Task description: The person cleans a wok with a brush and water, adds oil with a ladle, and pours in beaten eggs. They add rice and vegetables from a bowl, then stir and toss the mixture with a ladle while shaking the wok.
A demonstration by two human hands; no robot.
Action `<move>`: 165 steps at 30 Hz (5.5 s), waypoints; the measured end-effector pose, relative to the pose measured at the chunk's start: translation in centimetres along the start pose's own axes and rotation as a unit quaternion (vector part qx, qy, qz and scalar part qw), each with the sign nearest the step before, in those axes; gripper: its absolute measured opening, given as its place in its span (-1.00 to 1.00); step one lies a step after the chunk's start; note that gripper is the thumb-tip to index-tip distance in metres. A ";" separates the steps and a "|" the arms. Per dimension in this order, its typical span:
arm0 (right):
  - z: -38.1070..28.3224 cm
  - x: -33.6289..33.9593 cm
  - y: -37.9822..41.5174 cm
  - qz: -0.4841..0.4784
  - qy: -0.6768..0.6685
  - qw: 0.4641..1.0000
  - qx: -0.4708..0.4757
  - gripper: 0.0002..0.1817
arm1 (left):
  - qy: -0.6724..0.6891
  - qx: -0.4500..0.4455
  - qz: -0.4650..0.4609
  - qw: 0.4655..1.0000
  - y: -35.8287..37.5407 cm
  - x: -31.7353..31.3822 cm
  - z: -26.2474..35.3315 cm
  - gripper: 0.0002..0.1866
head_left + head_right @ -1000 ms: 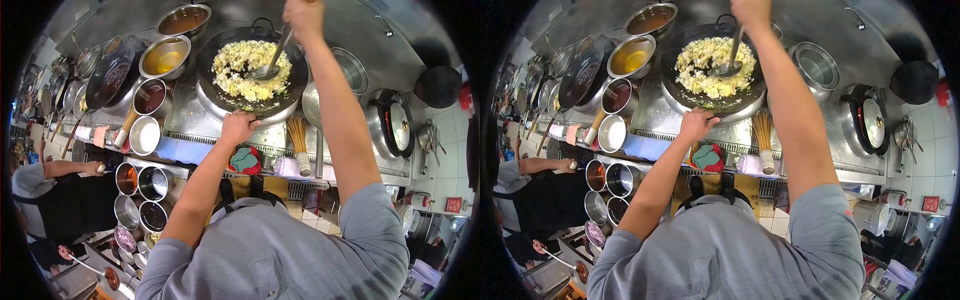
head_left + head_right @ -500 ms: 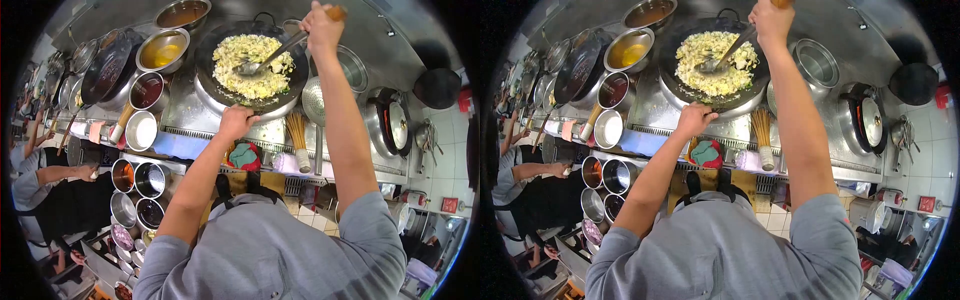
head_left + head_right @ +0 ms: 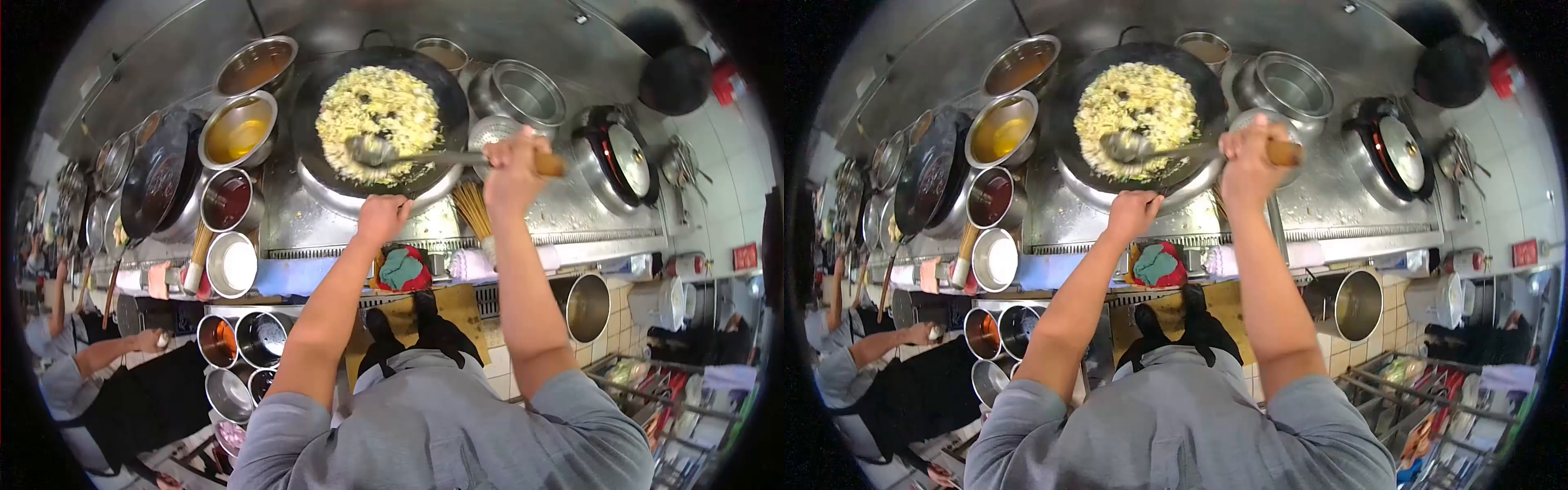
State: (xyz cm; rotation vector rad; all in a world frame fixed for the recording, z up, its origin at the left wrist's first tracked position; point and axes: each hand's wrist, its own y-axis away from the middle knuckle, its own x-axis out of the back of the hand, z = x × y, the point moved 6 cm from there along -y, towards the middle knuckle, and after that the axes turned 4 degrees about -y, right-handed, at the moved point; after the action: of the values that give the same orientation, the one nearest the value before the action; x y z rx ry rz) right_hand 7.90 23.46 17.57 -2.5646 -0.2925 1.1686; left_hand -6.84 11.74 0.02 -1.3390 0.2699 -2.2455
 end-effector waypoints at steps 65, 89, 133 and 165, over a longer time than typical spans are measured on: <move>-0.1 -10.5 -8.5 -0.208 0.006 0.978 0.005 -0.68 | 0.032 -0.024 0.020 0.999 6.6 3.1 9.2 -0.67; 4.2 -12.6 -4.2 -0.213 0.037 0.976 -0.023 -0.67 | -0.021 0.040 0.001 0.999 0.3 1.7 -1.0 -0.66; 5.9 -11.9 -4.8 -0.284 0.054 0.957 -0.039 -0.67 | 0.038 0.074 -0.020 0.996 0.5 1.8 -0.6 -0.69; 2.6 -9.9 -4.7 -0.176 0.143 0.974 -0.025 -0.67 | -0.071 0.050 -0.089 0.992 -0.2 2.8 0.2 -0.64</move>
State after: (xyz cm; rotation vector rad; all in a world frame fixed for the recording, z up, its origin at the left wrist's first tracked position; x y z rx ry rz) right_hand -0.74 25.26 24.55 -2.5384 -0.6800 0.6633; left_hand -7.82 10.51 2.30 -1.5114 -0.0117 -2.2596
